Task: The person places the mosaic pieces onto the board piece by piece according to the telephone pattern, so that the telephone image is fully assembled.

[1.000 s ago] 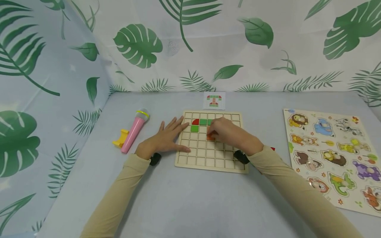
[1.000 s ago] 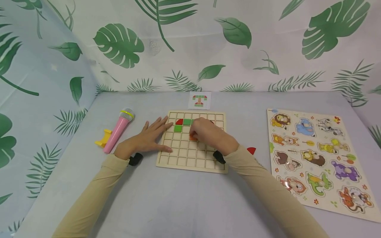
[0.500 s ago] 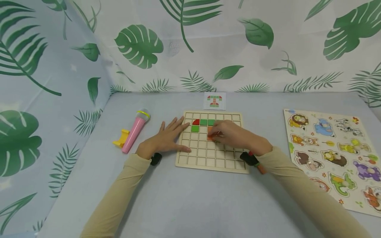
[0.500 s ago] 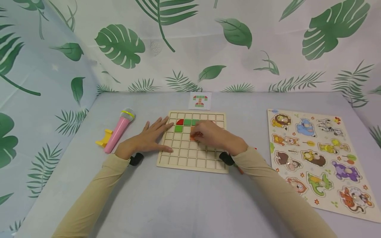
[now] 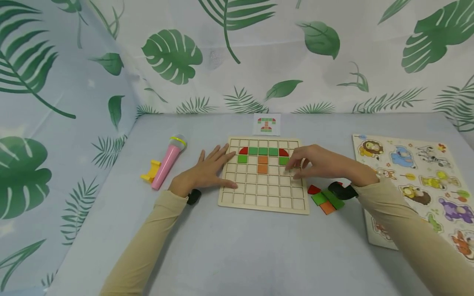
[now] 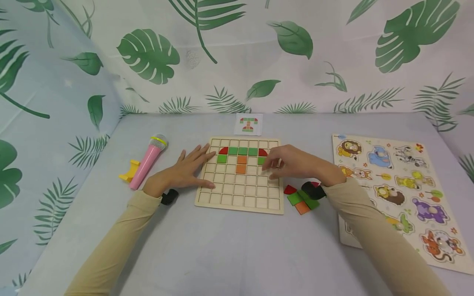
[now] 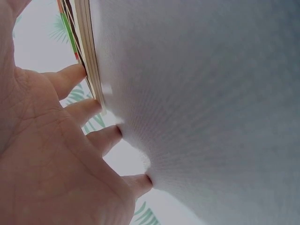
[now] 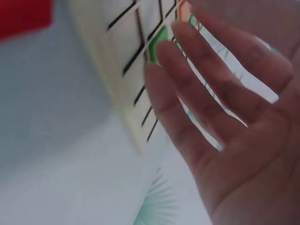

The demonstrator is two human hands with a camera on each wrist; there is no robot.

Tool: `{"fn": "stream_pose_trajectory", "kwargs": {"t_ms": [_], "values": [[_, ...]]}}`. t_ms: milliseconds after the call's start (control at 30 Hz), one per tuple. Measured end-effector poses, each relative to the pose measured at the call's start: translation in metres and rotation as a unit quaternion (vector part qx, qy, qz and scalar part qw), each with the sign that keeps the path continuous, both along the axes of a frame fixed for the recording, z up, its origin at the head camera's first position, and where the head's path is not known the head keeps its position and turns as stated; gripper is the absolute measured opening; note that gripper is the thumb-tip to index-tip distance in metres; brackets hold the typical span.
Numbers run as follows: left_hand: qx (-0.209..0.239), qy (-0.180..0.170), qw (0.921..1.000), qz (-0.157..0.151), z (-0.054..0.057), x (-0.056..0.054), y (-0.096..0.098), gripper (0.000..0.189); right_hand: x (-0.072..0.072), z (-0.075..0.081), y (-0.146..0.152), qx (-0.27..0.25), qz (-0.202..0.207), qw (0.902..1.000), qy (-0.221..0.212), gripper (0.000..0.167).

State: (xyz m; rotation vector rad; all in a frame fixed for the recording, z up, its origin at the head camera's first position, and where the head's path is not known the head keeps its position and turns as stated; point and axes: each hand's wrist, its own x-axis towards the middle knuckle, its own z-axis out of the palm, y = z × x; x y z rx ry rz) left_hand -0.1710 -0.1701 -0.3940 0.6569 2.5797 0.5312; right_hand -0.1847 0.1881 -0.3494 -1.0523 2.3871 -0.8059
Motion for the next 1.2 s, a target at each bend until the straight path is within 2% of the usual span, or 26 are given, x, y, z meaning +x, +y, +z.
{"fn": "stream_pose_trajectory", "kwargs": {"t_ms": [167,433,1000,1200], "values": [[0.0,-0.003,1.0,-0.001,0.0,0.0,0.0,0.108,0.004,0.002,0.021,0.014,0.016,0.9989,-0.041,0.016],[-0.001,-0.002,1.0,-0.002,0.0,-0.001,0.002,0.108,0.01,-0.001,0.037,0.04,0.024,0.9948,-0.091,0.025],[0.002,-0.006,1.0,0.005,-0.001,0.001,0.0,0.108,0.01,-0.006,0.047,0.019,0.0,0.9977,-0.065,0.017],[0.003,-0.007,1.0,0.003,0.0,0.0,0.0,0.108,0.019,0.002,0.047,0.026,0.007,0.997,-0.072,0.018]]}}
